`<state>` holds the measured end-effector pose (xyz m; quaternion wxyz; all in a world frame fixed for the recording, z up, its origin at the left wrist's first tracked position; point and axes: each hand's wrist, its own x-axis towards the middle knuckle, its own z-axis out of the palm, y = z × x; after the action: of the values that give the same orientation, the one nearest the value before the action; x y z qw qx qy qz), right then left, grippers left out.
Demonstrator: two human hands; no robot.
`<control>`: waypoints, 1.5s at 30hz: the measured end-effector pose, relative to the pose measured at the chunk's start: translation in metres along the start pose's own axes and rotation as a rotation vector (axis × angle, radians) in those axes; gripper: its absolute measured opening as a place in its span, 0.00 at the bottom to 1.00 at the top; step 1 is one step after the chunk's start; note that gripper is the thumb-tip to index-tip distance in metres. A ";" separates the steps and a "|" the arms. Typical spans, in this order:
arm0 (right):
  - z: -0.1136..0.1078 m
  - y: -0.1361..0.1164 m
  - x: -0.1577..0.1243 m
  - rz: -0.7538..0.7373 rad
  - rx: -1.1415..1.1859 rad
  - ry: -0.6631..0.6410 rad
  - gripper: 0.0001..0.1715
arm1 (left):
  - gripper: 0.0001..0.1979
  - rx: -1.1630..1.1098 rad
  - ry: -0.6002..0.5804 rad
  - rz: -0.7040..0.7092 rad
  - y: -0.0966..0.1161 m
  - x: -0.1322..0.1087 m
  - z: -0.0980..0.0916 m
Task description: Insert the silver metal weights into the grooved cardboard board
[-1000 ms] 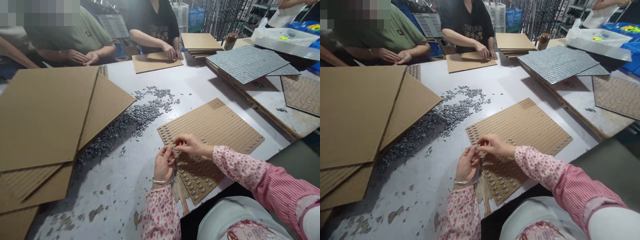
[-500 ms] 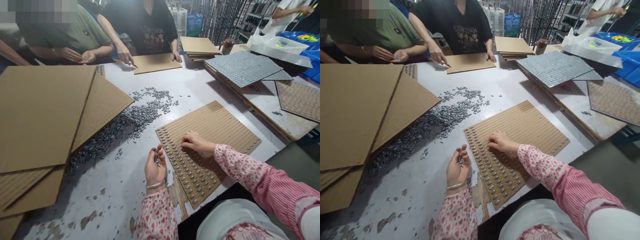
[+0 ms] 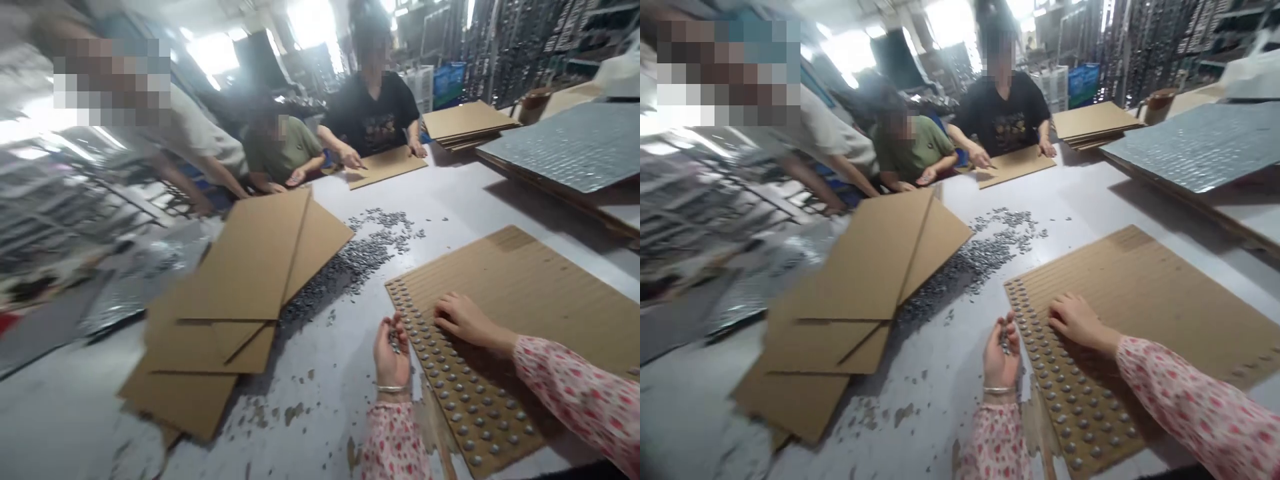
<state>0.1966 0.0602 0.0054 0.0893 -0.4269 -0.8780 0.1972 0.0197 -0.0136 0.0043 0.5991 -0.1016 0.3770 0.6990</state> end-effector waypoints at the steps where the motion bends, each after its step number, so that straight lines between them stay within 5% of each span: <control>1: 0.003 0.002 0.000 -0.014 0.001 0.007 0.10 | 0.07 -0.011 0.005 0.010 -0.001 0.001 -0.001; 24: 0.021 0.013 -0.002 -0.098 0.035 0.077 0.14 | 0.11 -0.201 -0.038 0.041 0.004 0.009 -0.010; 45: 0.021 0.013 -0.002 -0.084 0.036 0.060 0.15 | 0.04 -0.181 -0.118 0.018 -0.002 0.005 -0.013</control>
<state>0.2003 0.0606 -0.0195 0.1316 -0.3938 -0.8884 0.1960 0.0158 -0.0178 -0.0083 0.6021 -0.1106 0.2774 0.7404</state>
